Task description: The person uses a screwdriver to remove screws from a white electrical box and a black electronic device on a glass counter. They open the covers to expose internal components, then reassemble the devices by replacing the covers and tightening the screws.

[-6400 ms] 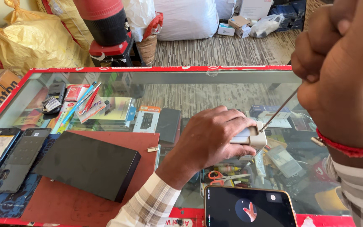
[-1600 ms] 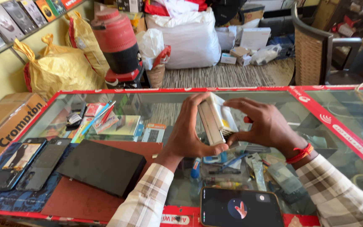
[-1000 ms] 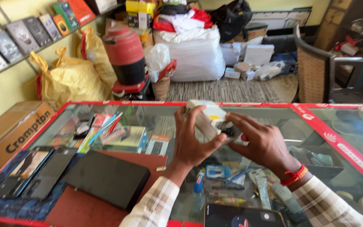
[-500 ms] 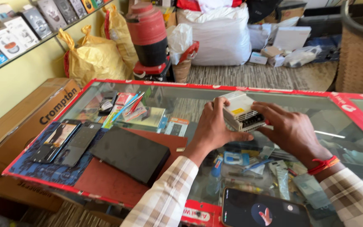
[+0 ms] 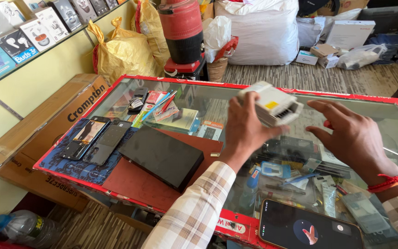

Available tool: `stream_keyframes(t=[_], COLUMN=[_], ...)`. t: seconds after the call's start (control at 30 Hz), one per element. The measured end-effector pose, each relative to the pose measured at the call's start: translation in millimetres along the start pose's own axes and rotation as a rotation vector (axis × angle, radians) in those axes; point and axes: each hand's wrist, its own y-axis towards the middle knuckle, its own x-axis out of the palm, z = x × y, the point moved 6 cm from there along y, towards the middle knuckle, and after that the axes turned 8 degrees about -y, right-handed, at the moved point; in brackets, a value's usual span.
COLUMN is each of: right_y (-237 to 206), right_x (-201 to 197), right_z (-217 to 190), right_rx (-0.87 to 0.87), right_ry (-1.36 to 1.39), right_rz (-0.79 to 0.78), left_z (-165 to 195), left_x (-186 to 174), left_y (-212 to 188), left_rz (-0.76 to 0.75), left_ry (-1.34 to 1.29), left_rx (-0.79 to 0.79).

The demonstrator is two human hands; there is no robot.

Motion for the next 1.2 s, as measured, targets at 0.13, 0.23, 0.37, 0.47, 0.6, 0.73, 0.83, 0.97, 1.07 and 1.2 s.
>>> stream_keyframes(t=[0.13,0.23,0.37,0.47,0.6,0.73,0.83,0.97,1.07,1.2], right_y=[-0.3,-1.8,-3.7,-6.2,-6.6,-4.5,-3.8,-3.2,-2.9,-1.8], right_x=[-0.4,1.2,0.0,-4.3,-4.7,-5.2,-7.8,-8.7,-12.6,-13.3], right_z=[1.5,2.1,3.9,5.0,3.4,-0.2,-5.2,-7.0,-7.7,-7.3], right_rx=[0.009,-0.016,-0.050,-0.050,-0.073,-0.105,-0.150,-0.141,-0.154,-0.136], right_ry=[-0.030,-0.005,-0.023,0.004,-0.002,0.018,0.056,0.076,0.112,0.120], right_rz=[-0.004,0.004,0.048,0.123,0.114,0.085,0.093,0.059,0.083,0.073], left_z=[-20.1,-28.1,-30.3,-29.4,-32.8,-41.4,-45.6,-46.0,-37.0,-24.5], left_x=[-16.2,-18.2,-14.8,-14.9,-11.3,-0.5,6.3,9.7,9.4,-1.8], left_y=[6.7,8.0,6.9,6.5,6.0,4.0,3.5,3.2,3.9,6.7], left_rz=[0.067,0.074,0.026,0.016,-0.009,-0.056,-0.050,-0.052,-0.154,-0.218], left_ry=[0.045,0.065,0.061,0.063,0.101,0.160,0.173,0.161,0.168,0.243], left_rx=[-0.143,-0.202,-0.256,-0.270,-0.280,-0.246,-0.189,-0.173,-0.111,-0.080])
